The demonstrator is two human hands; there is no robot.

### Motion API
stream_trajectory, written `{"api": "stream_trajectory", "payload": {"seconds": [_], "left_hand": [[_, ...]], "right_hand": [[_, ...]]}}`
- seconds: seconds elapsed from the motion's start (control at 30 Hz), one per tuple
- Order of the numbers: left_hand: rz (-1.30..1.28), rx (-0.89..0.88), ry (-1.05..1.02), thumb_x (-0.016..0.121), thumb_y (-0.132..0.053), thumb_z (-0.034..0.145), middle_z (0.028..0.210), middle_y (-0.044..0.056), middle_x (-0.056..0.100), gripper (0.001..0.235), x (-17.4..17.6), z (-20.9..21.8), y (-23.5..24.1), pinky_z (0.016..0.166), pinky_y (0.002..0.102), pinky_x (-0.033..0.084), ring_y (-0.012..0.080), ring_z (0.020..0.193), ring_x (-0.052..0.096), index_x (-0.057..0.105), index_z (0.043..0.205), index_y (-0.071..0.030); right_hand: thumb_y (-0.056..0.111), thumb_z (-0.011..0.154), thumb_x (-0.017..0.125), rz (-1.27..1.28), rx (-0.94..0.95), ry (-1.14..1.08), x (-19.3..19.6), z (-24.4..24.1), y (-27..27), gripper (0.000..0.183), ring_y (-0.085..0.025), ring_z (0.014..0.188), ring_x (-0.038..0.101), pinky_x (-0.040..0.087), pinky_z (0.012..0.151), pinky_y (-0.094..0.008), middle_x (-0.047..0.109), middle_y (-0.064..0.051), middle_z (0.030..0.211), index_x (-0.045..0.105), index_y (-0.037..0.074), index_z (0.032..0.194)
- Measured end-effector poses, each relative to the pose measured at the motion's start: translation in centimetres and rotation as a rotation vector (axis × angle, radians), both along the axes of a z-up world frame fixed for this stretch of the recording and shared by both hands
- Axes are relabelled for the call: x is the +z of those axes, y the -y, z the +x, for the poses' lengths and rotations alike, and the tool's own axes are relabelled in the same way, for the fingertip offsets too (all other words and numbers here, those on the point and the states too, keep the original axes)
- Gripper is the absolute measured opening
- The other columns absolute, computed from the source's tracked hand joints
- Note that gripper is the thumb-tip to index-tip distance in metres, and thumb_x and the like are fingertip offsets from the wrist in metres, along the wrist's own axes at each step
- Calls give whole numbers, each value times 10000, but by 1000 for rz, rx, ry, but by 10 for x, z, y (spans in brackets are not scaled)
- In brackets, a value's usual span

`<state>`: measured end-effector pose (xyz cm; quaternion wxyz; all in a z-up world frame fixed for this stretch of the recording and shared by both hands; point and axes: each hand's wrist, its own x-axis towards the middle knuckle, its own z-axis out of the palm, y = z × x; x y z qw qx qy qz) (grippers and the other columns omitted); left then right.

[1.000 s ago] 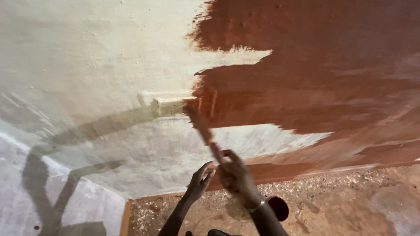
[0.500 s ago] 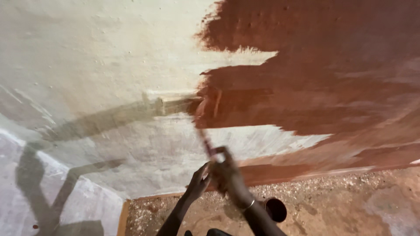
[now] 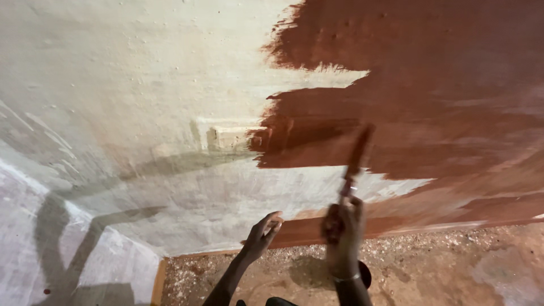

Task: The person paints a wall with reddish-brown paint using a brush. They repeatedly dip the brush into a paint can on the floor and apply paint in broad strokes to cover the unpainted surface.

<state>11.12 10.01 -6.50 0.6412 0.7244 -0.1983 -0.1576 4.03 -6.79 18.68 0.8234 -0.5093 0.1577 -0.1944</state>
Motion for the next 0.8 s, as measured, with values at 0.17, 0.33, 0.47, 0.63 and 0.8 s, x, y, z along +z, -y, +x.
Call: {"api": "stream_trajectory", "payload": {"seconds": [0.17, 0.33, 0.47, 0.63, 0.8], "left_hand": [[-66, -11, 168, 529, -234, 1067, 1529, 194, 501, 536, -35, 8, 4, 1137, 486, 408, 339, 1389, 508, 386, 1556, -68], [-15, -52, -49, 522, -374, 1063, 1338, 175, 676, 482, -32, 7, 15, 1060, 481, 529, 329, 1262, 658, 498, 1452, -91], [5, -35, 20, 502, -404, 1052, 1333, 155, 685, 529, -9, -3, 16, 1081, 481, 489, 301, 1301, 629, 467, 1486, -104], [41, -31, 0, 483, -415, 1047, 1331, 136, 688, 534, -5, -6, 18, 1024, 469, 546, 280, 1237, 668, 463, 1485, -111], [124, -55, -93, 469, -368, 1061, 1281, 157, 686, 539, -21, -8, 28, 986, 436, 578, 286, 1162, 691, 390, 1526, -106]], "right_hand": [[439, 998, 353, -54, 506, -368, -7, 12, -51, 395, -125, 358, 421, 304, 278, -231, 603, -14, 588, 480, 141, 1224], [346, 1052, 444, 88, 545, -244, -36, 11, -26, 303, -68, 371, 357, 293, 291, -207, 480, 42, 565, 545, 93, 1184], [266, 1055, 466, 71, 37, -237, -55, 2, 41, 209, -45, 394, 348, 281, 303, -201, 440, 63, 560, 563, 130, 1180], [222, 1070, 468, -375, -113, -120, -84, -8, 67, 134, -59, 434, 394, 360, 359, -196, 499, 30, 609, 502, 117, 1145], [395, 1168, 269, -223, 544, -255, -109, 5, -8, 555, -116, 402, 384, 369, 316, -242, 504, -28, 591, 574, -42, 1011]]}}
